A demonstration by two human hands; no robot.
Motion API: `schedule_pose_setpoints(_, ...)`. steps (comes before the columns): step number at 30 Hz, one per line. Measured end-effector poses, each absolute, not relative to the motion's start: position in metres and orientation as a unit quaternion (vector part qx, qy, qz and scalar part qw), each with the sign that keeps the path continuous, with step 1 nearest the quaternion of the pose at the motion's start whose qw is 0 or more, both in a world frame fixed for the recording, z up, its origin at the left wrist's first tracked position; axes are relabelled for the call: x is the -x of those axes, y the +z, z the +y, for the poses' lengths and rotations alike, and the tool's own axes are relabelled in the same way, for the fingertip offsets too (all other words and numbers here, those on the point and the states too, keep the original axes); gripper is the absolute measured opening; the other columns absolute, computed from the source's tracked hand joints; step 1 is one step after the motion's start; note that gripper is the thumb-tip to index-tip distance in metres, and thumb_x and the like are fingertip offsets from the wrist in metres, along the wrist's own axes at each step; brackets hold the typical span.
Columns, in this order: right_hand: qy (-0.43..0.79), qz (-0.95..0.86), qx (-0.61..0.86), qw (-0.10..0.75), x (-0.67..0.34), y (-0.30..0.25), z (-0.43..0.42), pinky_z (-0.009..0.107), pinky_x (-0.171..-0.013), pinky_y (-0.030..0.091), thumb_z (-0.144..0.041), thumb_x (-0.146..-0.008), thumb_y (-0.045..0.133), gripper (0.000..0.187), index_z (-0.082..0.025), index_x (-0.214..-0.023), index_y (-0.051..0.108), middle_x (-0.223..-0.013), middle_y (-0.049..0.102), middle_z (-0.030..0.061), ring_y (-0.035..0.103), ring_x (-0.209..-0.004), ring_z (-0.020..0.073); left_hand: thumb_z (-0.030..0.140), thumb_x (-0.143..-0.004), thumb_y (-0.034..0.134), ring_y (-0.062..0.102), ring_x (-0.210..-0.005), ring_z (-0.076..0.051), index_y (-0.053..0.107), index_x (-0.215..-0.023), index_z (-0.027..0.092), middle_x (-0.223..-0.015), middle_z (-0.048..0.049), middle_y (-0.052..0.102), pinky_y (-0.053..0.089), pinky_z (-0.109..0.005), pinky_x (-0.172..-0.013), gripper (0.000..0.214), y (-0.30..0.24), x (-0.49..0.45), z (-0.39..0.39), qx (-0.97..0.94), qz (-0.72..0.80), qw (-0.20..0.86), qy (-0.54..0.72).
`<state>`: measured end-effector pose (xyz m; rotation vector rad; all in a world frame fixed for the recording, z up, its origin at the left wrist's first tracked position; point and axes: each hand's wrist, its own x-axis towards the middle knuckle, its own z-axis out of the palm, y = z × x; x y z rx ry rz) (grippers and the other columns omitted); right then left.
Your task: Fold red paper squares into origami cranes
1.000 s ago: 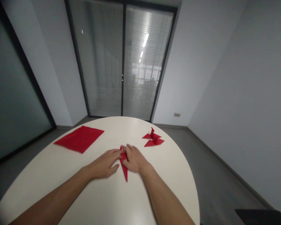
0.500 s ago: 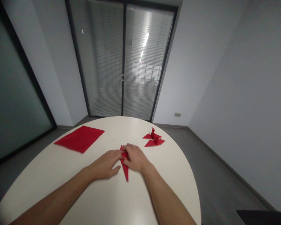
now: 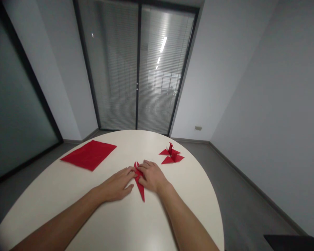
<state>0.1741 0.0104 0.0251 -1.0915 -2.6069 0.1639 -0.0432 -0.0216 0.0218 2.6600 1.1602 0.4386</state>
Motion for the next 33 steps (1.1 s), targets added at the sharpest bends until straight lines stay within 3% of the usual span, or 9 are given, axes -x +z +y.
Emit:
schedule_pose_setpoints(5, 0.048, -0.899, 0.413, 0.135, -0.168, 0.024, 0.006, 0.047, -0.118, 0.03, -0.03, -0.093, 0.051, 0.052, -0.016, -0.143, 0.056, -0.146, 0.058, 0.0122, 0.04, -0.144, 0.0317, 0.023, -0.092, 0.051, 0.054, -0.124, -0.028, 0.056, -0.113, 0.022, -0.131, -0.0112, 0.057, 0.041, -0.045, -0.113, 0.022, 0.019, 0.043, -0.019, -0.904, 0.393, 0.084, 0.148)
schedule_pose_setpoints(16, 0.059, -0.909, 0.407, 0.068, -0.153, 0.031, 0.028, 0.049, -0.11, 0.037, -0.036, -0.087, 0.056, 0.064, -0.009, -0.145, 0.052, -0.134, 0.056, 0.0196, 0.048, -0.125, 0.0342, 0.021, -0.089, 0.051, 0.056, -0.117, -0.028, 0.057, -0.104, 0.022, -0.124, -0.0106, 0.058, 0.045, -0.044, -0.106, 0.016, 0.024, 0.046, -0.021, -0.903, 0.397, 0.083, 0.141)
schedule_pose_setpoints(23, 0.102, -0.9, 0.421, 0.048, -0.154, 0.03, 0.044, 0.054, -0.108, 0.037, -0.048, -0.085, 0.061, 0.072, -0.017, -0.149, 0.048, -0.142, 0.051, 0.0191, 0.044, -0.131, 0.0384, 0.021, -0.09, 0.05, 0.056, -0.12, -0.029, 0.058, -0.106, 0.021, -0.127, -0.012, 0.06, 0.045, -0.046, -0.107, 0.018, 0.019, 0.047, -0.018, -0.9, 0.4, 0.099, 0.144)
schedule_pose_setpoints(28, 0.128, -0.906, 0.393, 0.091, -0.171, 0.013, 0.043, 0.048, -0.119, 0.029, -0.042, -0.086, 0.061, 0.08, -0.01, -0.156, 0.038, -0.159, 0.036, 0.0205, 0.033, -0.145, 0.0349, 0.021, -0.09, 0.052, 0.036, -0.147, -0.031, 0.056, -0.122, 0.019, -0.154, -0.0152, 0.047, 0.029, -0.051, -0.123, 0.032, 0.01, 0.048, -0.012, -0.905, 0.39, 0.086, 0.149)
schedule_pose_setpoints(33, 0.117, -0.908, 0.364, 0.168, -0.191, 0.005, 0.033, 0.05, -0.119, 0.032, -0.036, -0.087, 0.063, 0.076, -0.009, -0.155, 0.04, -0.159, 0.039, 0.0219, 0.037, -0.146, 0.0335, 0.021, -0.091, 0.051, 0.04, -0.145, -0.03, 0.059, -0.115, 0.019, -0.149, -0.0147, 0.053, 0.027, -0.052, -0.125, 0.025, 0.014, 0.044, -0.007, -0.899, 0.403, 0.081, 0.149)
